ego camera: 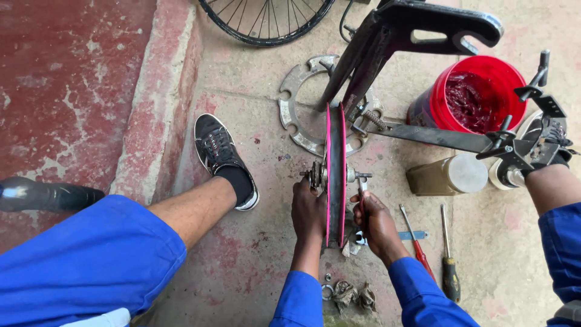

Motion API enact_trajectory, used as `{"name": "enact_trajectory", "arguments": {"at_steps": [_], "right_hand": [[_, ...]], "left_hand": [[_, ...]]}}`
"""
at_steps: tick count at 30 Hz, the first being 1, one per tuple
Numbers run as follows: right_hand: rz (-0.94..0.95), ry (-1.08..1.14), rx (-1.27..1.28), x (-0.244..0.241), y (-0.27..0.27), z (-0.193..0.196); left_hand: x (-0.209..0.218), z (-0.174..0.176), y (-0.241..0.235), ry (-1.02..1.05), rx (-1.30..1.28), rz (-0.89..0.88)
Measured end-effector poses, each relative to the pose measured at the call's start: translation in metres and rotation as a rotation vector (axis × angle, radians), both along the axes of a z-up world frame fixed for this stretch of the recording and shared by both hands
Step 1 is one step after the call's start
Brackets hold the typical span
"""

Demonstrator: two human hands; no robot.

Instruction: The person sits on the ground and uses a wrench to tighten the axle nuts on a pink bicycle wheel. They then use a rag to wipe grease from their hands and the wheel hub.

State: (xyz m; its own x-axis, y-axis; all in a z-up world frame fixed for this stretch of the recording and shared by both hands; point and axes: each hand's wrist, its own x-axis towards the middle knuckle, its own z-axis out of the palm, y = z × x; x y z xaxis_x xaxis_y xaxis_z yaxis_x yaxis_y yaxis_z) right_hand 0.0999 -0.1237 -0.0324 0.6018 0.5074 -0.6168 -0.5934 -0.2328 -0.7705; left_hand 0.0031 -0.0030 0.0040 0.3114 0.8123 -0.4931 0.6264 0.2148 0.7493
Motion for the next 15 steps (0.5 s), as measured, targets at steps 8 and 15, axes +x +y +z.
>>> {"name": "enact_trajectory", "arguments": {"at_steps": [8,15], "right_hand": [[0.008,0.017,0.033,0.000,0.001,-0.012],[-0.021,0.011,0.056,-0.008,0.012,0.005]], "left_hand": [[0.002,0.001,0.000,-0.027,0.015,0.016],[0.002,-0.016,-0.001,-0.017,-0.023,-0.005]]}}
